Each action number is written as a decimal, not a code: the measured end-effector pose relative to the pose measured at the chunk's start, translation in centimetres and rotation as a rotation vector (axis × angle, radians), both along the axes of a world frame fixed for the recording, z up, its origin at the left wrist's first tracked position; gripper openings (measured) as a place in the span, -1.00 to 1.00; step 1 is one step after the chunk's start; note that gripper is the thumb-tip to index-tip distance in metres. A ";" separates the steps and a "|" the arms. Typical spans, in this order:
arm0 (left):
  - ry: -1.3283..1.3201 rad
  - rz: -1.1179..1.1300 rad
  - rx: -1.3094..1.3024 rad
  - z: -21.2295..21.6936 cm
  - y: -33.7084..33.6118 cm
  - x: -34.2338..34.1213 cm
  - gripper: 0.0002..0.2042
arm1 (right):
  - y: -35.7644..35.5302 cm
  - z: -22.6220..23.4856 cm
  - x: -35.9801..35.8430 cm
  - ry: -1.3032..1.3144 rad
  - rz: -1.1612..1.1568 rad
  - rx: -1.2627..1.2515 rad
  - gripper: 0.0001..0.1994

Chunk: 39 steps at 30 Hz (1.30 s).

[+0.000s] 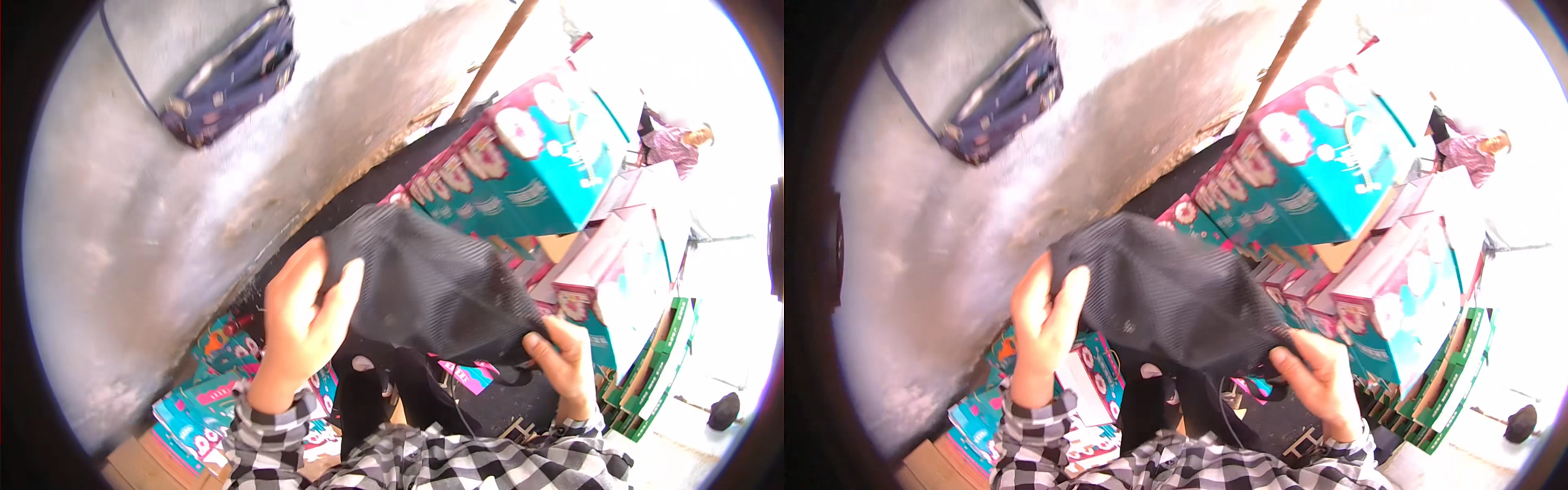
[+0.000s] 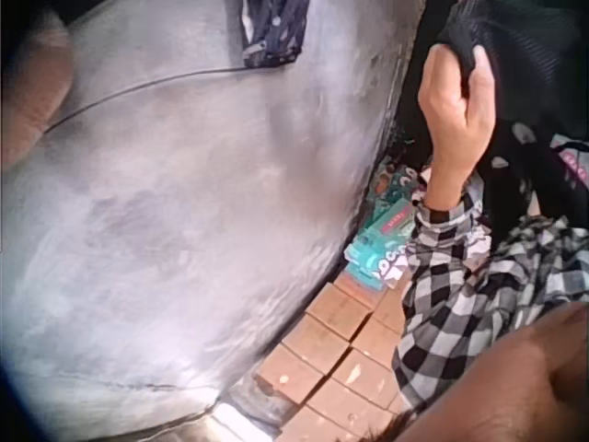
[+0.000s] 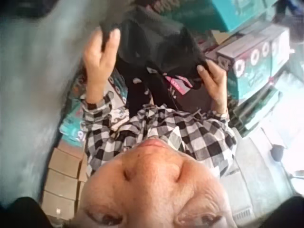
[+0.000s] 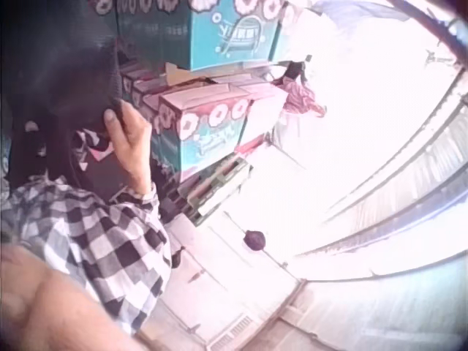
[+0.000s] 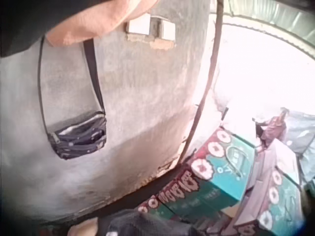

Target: The person puts away a phone, folds flat cardboard sheets into boxes by hand, stacks the assembled boxes, and packs up a mesh bag.

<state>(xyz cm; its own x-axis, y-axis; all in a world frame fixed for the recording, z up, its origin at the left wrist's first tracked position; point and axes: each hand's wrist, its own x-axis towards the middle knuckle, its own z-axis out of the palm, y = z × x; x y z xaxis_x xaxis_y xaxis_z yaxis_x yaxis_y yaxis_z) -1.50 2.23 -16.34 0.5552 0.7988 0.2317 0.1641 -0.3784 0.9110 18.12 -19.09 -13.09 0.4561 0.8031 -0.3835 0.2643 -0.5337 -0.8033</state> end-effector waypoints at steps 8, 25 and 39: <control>-0.173 -0.310 0.140 9.2 7.0 21.5 -0.86 | 1.7 9.3 11.3 -0.305 -0.440 0.121 -0.85; 0.178 -0.308 0.194 2.5 11.4 31.7 -0.73 | 5.7 4.2 22.6 -0.410 -0.256 0.048 -0.78; 0.158 0.220 0.545 12.4 10.0 8.7 -0.81 | 7.5 9.3 21.8 -1.169 0.082 0.041 -0.76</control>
